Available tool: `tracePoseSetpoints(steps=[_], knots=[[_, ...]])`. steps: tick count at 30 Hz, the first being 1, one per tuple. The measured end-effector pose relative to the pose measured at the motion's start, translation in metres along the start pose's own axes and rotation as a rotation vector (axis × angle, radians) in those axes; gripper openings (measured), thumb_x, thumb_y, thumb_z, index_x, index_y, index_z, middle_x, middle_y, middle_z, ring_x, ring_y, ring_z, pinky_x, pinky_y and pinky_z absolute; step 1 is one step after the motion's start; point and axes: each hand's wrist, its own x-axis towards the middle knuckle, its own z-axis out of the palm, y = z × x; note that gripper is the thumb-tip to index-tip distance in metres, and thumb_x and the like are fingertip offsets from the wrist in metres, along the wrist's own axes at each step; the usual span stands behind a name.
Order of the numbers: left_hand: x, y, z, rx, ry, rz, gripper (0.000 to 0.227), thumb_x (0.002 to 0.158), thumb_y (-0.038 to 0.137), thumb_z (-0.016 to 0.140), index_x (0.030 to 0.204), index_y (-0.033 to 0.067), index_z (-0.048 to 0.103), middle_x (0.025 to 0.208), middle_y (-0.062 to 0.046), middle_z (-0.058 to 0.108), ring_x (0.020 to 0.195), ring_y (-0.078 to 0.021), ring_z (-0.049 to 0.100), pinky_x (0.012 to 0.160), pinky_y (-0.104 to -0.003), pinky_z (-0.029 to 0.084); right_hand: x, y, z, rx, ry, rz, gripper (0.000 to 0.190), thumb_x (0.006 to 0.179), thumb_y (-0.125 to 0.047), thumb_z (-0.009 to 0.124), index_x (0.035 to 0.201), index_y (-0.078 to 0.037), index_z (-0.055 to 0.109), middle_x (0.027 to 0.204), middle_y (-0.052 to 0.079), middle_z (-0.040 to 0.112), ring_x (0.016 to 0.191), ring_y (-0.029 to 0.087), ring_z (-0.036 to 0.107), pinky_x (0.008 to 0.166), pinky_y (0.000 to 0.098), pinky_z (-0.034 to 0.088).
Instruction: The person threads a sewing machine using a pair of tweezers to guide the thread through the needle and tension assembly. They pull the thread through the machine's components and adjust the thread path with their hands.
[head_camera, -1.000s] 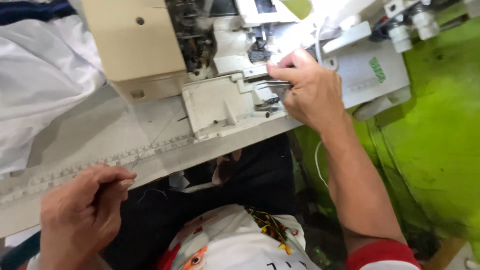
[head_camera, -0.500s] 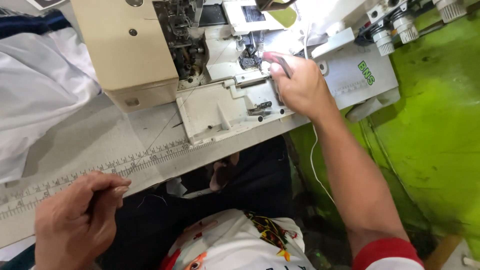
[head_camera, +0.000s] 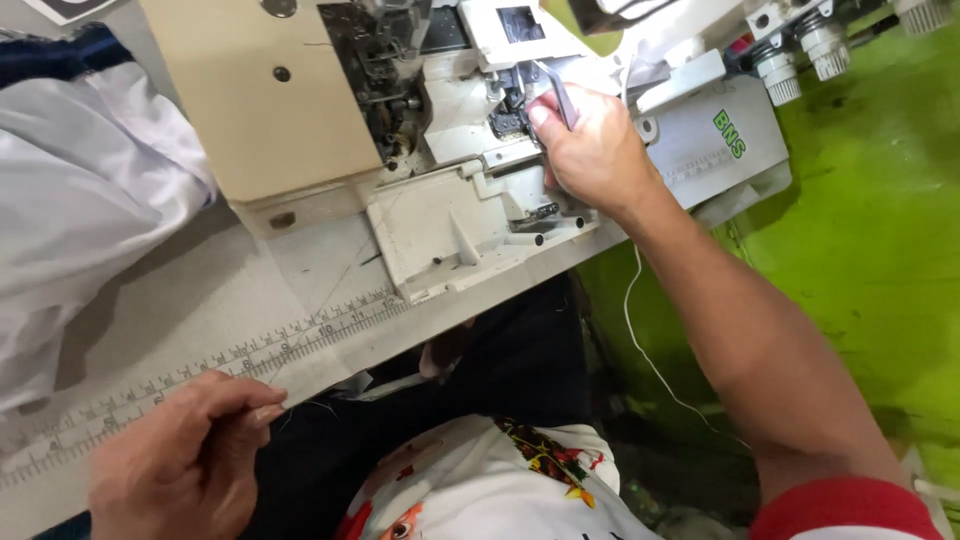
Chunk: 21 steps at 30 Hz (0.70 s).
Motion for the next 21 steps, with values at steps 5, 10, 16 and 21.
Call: tracePoseSetpoints(steps=[5, 10, 16, 21], knots=[[0.005, 0.002, -0.004, -0.012, -0.033, 0.028, 0.010, 0.095, 0.013, 0.063, 0.090, 0.0126, 0.071, 0.079, 0.000, 0.073, 0.057, -0.0090, 0.064, 0.056, -0.022, 0.047, 0.004, 0.011, 0.010, 0.015, 0.062, -0.032, 0.024, 0.111, -0.020, 0.051, 0.088, -0.014, 0.055, 0.064, 0.000, 0.060, 0.051, 0.011, 0.065, 0.043, 0.0258, 0.058], [0.005, -0.001, -0.004, 0.013, -0.006, 0.041, 0.015, 0.094, 0.022, 0.062, 0.088, 0.0126, 0.072, 0.082, 0.001, 0.073, 0.060, -0.0107, 0.065, 0.058, -0.023, 0.048, 0.001, 0.009, 0.011, -0.012, 0.069, -0.149, 0.029, 0.109, -0.022, 0.040, 0.080, -0.019, 0.041, 0.083, -0.003, 0.056, 0.065, 0.009, 0.065, 0.052, 0.0247, 0.060], [0.009, 0.002, -0.004, -0.046, -0.025, 0.104, 0.008, 0.093, 0.014, 0.064, 0.090, 0.0075, 0.068, 0.079, -0.002, 0.072, 0.059, -0.0111, 0.065, 0.056, -0.022, 0.049, 0.019, 0.019, 0.010, -0.279, 0.115, -0.179, 0.032, 0.111, -0.032, 0.041, 0.083, -0.016, 0.037, 0.089, 0.005, 0.053, 0.082, 0.022, 0.051, 0.071, 0.0379, 0.043], [0.004, -0.002, -0.004, 0.039, -0.050, 0.036, 0.008, 0.096, 0.018, 0.064, 0.094, 0.0135, 0.069, 0.076, 0.002, 0.070, 0.058, -0.0117, 0.063, 0.058, -0.027, 0.047, 0.009, 0.013, 0.008, -0.230, 0.081, -0.098, 0.032, 0.112, -0.034, 0.041, 0.086, -0.015, 0.042, 0.086, 0.007, 0.059, 0.077, 0.022, 0.053, 0.067, 0.0379, 0.044]])
